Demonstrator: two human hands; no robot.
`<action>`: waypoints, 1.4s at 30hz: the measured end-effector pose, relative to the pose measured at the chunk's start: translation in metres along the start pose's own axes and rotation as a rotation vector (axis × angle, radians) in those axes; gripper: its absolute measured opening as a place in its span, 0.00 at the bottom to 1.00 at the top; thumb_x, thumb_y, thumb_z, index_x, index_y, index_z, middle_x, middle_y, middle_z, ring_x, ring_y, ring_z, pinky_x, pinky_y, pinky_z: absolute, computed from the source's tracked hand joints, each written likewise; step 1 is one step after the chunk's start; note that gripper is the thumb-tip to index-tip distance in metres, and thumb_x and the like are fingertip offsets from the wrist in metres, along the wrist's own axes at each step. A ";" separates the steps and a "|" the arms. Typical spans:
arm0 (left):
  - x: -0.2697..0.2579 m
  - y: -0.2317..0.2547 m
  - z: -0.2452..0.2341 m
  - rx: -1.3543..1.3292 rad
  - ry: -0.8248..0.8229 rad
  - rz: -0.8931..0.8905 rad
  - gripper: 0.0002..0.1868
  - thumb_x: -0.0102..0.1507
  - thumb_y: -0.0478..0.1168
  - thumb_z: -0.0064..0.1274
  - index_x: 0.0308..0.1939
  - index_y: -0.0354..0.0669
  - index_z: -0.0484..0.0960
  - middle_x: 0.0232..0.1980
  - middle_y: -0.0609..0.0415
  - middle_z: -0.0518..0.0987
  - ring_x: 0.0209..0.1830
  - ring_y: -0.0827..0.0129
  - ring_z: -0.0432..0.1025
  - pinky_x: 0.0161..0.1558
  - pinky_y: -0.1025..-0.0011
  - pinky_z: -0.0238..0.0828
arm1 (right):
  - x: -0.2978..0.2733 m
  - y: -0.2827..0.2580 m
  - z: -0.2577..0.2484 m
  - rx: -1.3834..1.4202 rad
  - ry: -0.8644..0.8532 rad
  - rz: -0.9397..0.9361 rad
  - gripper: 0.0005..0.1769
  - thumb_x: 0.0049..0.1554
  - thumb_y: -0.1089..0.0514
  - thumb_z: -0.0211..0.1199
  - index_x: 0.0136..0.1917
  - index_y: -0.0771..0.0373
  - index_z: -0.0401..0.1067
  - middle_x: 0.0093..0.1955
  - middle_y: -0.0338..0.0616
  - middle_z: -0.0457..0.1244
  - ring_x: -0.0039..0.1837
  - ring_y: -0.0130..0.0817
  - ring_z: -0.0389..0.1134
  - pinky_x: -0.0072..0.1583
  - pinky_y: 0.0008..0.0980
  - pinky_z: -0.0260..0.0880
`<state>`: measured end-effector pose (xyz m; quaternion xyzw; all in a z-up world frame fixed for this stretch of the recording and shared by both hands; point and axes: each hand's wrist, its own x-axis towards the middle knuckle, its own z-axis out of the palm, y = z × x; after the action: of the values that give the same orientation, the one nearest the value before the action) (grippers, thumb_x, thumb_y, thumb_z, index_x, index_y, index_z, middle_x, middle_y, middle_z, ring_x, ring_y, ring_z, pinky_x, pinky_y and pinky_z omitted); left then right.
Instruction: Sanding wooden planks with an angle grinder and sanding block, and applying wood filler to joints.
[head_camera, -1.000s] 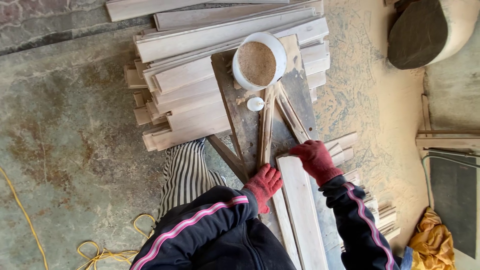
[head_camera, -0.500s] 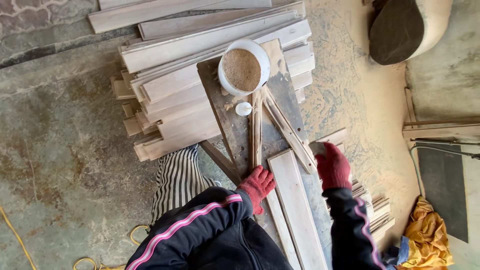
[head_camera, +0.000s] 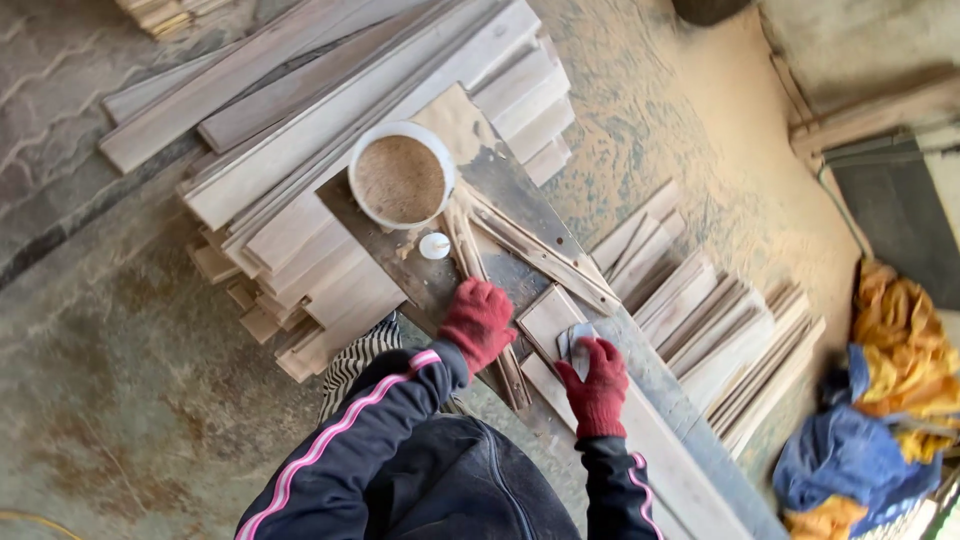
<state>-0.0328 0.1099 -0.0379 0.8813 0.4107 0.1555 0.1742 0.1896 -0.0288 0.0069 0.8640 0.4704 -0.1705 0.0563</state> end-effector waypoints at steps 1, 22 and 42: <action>0.008 -0.006 -0.007 -0.052 0.079 0.080 0.28 0.46 0.62 0.69 0.38 0.47 0.82 0.43 0.49 0.78 0.51 0.56 0.70 0.63 0.48 0.63 | -0.004 -0.012 -0.005 0.084 0.030 0.086 0.34 0.51 0.34 0.70 0.69 0.36 0.68 0.69 0.40 0.59 0.71 0.48 0.64 0.70 0.50 0.66; 0.041 -0.030 -0.001 -0.193 0.195 0.332 0.16 0.52 0.49 0.52 0.41 0.50 0.80 0.36 0.51 0.74 0.40 0.56 0.72 0.58 0.50 0.67 | 0.004 0.009 0.028 0.571 0.174 0.635 0.44 0.33 0.43 0.88 0.59 0.59 0.75 0.53 0.49 0.63 0.54 0.48 0.72 0.61 0.47 0.72; 0.037 -0.029 0.047 -0.027 0.340 0.237 0.30 0.52 0.42 0.50 0.59 0.39 0.77 0.62 0.40 0.71 0.66 0.48 0.67 0.68 0.48 0.64 | 0.085 -0.073 -0.014 0.603 0.189 0.280 0.22 0.51 0.39 0.76 0.52 0.45 0.70 0.44 0.43 0.70 0.51 0.48 0.72 0.55 0.47 0.71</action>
<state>-0.0096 0.1476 -0.0871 0.8823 0.3253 0.3268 0.0948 0.1745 0.0827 -0.0053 0.9099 0.2790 -0.2114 -0.2225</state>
